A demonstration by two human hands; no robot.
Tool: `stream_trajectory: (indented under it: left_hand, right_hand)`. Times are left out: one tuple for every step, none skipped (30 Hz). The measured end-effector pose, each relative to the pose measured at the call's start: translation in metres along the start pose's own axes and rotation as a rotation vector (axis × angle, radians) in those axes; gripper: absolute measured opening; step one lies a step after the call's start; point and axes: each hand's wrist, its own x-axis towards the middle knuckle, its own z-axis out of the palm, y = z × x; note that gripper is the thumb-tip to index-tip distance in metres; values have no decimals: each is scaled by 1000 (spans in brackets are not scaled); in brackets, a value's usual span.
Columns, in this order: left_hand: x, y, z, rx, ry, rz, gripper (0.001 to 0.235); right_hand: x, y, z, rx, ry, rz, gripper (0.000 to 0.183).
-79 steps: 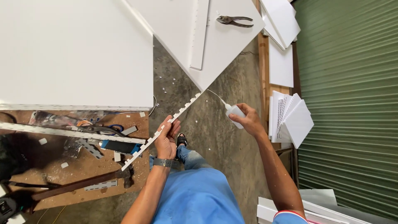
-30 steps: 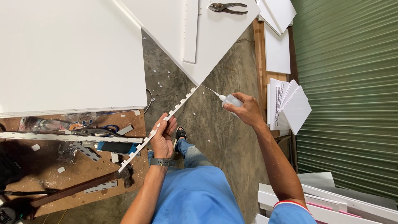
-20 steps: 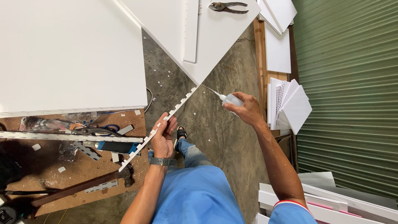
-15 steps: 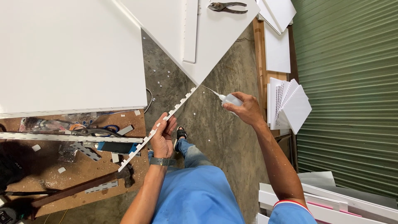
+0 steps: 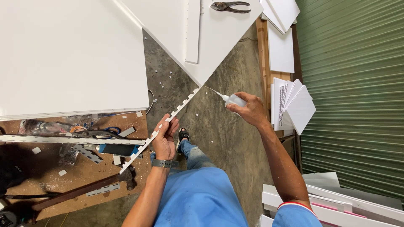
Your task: The person applies glue from a bottle to a white plastic strip and presses it onto the edge of a white panel. They repeat this process along the edge, then use pliers to trim excess material and a screwdriver to adjust the strip. Finally, they lift and reposition the panel on the workbench.
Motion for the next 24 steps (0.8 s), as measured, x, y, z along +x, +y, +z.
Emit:
stream_trajectory:
  left_hand:
    - [0,0,0,0,1,0,43]
    - [0,0,-1,-2,2,0,43]
    - [0,0,-1,-5,2,0,42]
    - [0,-1,-1,-5,2,-2,42]
    - [0,-1,-1,-5,-2,1,42]
    - [-1,-1,-1,-5,-5,4,42]
    - [0,-1,-1,-5,-6,5,42]
    - [0,-1,-1,-7,-4,3,43]
    - [0,-1,-1,-9,-1,-1,43]
    - [0,-1,-1,-8,0,-1,43]
    - [0,-1,-2,-12,-6,2,43]
    - [1,-1,-2,-15,-11,5,43]
    - [1,-1,-3,-14,-11,4,43]
    - [1,-1,-3,-16,-14,4,42]
    - [1,-1,-3,-19,-16,5,42]
    - [1,-1,-3,-20,-16,7,42]
    - [1,-1,-3,-19,-15,5,42]
    - [1,-1,-3,-19,-14,3,42]
    - [0,0,-2,-19,-14,4,42]
    - [0,0,-1,-22,-11,2,42]
    - [0,1,-1,-23,-8,-1,42]
    - [0,1,0,-23,-8,-1,42]
    - [-1,1,0,-21,-6,-4,42]
    - [-1,1,0,-20,-5,-7,42]
  right_hand:
    - [0,0,0,0,-1,0,67]
    - [0,-1,1,-2,-3,5,66]
    - [0,-1,0,-6,-5,10,66]
    - [0,0,1,-5,-4,11,66]
    - [0,1,1,-6,-5,17,66]
    - [0,1,2,-6,-6,23,66]
    - [1,0,1,-6,-6,22,66]
    - [1,-2,1,-8,-4,15,66]
    - [1,-3,1,-10,-3,11,65]
    - [1,-2,1,-9,-4,11,65]
    - [1,-1,1,-7,-3,7,65]
    - [1,-1,2,-5,-3,3,65]
    - [1,-1,1,-5,-2,4,65]
    - [1,-2,1,-3,-6,10,65]
    - [1,-3,1,-2,-11,15,65]
    - [2,-2,1,-3,-12,14,65]
    - [2,-2,1,-6,-15,13,64]
    - [2,-1,1,-9,-19,13,64]
    - [2,-2,1,-9,-19,12,64]
    - [2,-3,0,-10,-20,6,63]
    - [2,-3,0,-9,-22,1,63]
    - [2,-3,0,-9,-22,1,63]
    - [2,-3,0,-7,-20,-3,63]
    - [2,-2,0,-4,-18,-7,63]
